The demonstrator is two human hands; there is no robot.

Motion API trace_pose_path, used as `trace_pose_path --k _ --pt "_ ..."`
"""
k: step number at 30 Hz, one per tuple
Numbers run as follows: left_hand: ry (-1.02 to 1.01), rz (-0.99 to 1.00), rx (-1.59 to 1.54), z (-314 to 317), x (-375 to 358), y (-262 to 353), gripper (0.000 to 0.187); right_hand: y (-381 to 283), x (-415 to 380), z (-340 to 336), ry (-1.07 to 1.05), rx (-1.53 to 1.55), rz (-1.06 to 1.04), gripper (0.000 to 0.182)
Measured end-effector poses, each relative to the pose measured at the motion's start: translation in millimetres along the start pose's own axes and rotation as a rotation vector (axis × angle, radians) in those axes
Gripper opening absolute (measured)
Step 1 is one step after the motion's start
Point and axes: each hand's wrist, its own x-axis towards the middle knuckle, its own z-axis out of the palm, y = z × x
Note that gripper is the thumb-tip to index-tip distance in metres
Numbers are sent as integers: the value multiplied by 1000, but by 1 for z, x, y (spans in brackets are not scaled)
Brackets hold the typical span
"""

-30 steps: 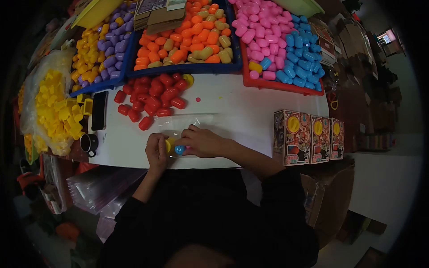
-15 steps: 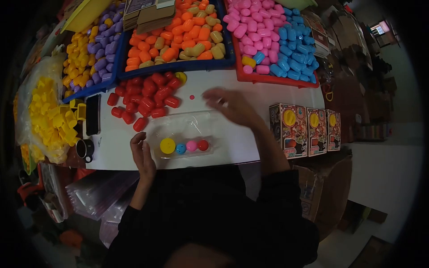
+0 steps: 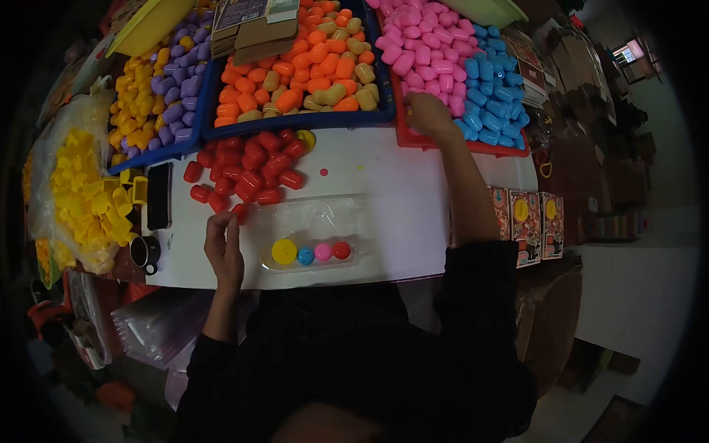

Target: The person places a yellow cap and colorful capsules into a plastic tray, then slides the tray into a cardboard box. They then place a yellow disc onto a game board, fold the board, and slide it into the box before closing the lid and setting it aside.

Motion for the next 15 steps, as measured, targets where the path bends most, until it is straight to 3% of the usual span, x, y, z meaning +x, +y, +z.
trace_pose_path --k 2,4,7,11,13,14,15 --pt "-107 208 102 13 40 24 9 2 3 -1 9 -9 -16 30" --pt "-203 347 107 39 80 42 14 4 0 -8 -67 206 2 34" --pt "-310 338 147 90 132 39 24 5 -5 -11 -94 151 142 34" --pt "-410 411 289 148 172 19 34 -1 -8 -10 -49 57 135 34" --pt "-457 379 303 158 182 15 35 -7 -16 -18 175 173 236 36" --pt "-496 337 321 164 187 14 37 -17 -18 -25 176 163 231 36" --pt "-487 332 315 168 193 16 37 -32 -20 -32 213 362 169 35"
